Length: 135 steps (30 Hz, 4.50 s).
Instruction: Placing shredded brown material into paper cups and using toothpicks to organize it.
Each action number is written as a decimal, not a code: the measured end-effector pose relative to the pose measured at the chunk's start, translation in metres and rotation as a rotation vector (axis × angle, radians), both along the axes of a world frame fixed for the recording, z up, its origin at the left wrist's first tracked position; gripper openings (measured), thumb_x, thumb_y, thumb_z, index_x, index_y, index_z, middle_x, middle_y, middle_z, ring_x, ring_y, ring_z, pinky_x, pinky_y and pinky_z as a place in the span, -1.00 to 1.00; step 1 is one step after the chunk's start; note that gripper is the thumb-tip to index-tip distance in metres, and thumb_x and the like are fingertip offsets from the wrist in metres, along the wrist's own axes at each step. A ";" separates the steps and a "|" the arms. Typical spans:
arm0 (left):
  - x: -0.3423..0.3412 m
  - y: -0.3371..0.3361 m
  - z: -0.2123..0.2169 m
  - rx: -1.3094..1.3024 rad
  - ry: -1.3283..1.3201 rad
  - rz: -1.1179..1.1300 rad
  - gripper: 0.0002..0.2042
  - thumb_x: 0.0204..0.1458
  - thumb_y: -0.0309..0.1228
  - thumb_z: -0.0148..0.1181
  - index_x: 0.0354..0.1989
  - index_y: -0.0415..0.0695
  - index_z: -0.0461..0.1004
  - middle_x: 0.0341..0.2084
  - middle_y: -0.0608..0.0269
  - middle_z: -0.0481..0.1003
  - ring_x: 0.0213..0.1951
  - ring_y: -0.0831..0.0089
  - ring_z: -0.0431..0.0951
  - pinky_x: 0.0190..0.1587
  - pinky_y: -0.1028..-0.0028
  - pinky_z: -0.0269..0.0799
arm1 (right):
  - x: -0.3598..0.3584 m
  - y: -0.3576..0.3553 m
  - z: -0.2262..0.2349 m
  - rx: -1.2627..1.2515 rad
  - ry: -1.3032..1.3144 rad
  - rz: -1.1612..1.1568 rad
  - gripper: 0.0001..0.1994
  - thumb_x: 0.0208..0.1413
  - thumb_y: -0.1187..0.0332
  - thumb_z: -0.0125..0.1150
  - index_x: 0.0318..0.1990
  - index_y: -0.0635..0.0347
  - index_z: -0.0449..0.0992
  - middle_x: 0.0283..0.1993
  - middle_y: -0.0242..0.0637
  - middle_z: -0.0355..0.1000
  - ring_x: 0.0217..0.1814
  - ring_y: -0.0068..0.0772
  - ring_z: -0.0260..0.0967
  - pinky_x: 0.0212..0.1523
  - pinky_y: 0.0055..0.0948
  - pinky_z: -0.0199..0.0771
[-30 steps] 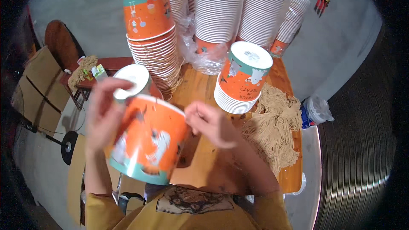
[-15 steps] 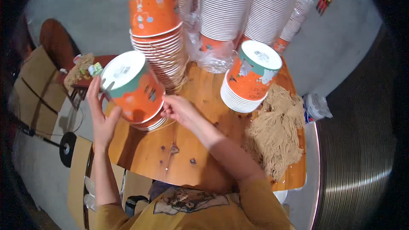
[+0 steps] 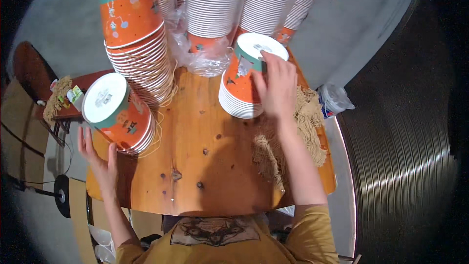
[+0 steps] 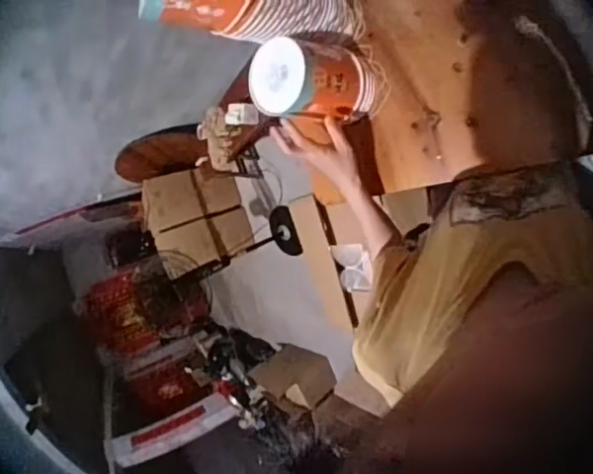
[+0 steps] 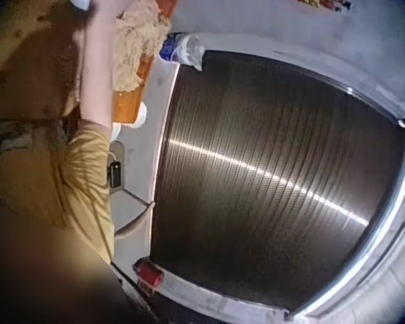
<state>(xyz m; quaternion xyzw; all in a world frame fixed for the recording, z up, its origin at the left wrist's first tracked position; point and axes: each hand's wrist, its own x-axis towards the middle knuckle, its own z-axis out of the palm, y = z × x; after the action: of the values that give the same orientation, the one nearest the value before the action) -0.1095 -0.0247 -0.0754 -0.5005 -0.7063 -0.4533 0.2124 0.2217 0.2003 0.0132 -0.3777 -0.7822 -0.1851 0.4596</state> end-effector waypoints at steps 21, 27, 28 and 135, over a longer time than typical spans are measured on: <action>0.192 0.187 -0.017 -0.255 -0.377 -0.898 -0.42 0.09 -0.31 0.13 0.30 -0.06 0.10 0.23 -0.10 0.07 0.26 -0.06 0.12 0.24 0.19 0.16 | 0.039 0.053 0.064 -0.262 0.129 0.298 -0.83 -0.06 0.43 0.27 -0.30 0.24 0.45 -0.23 -0.21 0.40 -0.16 -0.10 0.39 -0.15 -0.24 0.40; 0.177 0.206 -0.004 -0.110 -0.606 -0.797 -0.58 0.13 -0.35 0.08 0.15 -0.21 0.26 0.05 0.09 0.25 0.00 0.35 0.36 0.03 0.45 0.30 | 0.044 0.045 0.081 -0.188 0.163 0.315 -0.83 -0.05 0.42 0.26 -0.30 0.24 0.45 -0.23 -0.20 0.41 -0.16 -0.09 0.38 -0.15 -0.24 0.38; 0.174 0.213 0.002 -0.071 -0.633 -0.783 -0.62 0.16 -0.36 0.08 0.12 -0.24 0.30 -0.03 0.15 0.32 -0.12 0.50 0.38 -0.07 0.53 0.32 | 0.044 0.042 0.083 -0.173 0.159 0.333 -0.83 -0.05 0.43 0.26 -0.30 0.24 0.45 -0.24 -0.21 0.41 -0.16 -0.10 0.38 -0.15 -0.25 0.38; 0.231 0.053 -0.013 -0.528 -0.020 -0.722 -0.90 0.11 -0.41 0.07 -0.31 -0.17 0.39 -0.45 0.09 0.41 -0.44 0.08 0.52 -0.46 0.20 0.46 | 0.086 -0.066 -0.130 -0.683 -0.376 0.308 -0.86 -0.12 0.36 0.22 -0.47 0.23 0.42 -0.35 -0.08 0.35 -0.20 -0.01 0.34 -0.17 -0.14 0.38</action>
<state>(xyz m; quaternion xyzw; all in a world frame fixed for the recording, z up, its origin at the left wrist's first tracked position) 0.1211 0.0280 -0.0888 -0.7477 -0.5799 -0.3072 -0.1013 0.3078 0.1340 -0.1171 -0.3466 -0.9163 0.0900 0.1795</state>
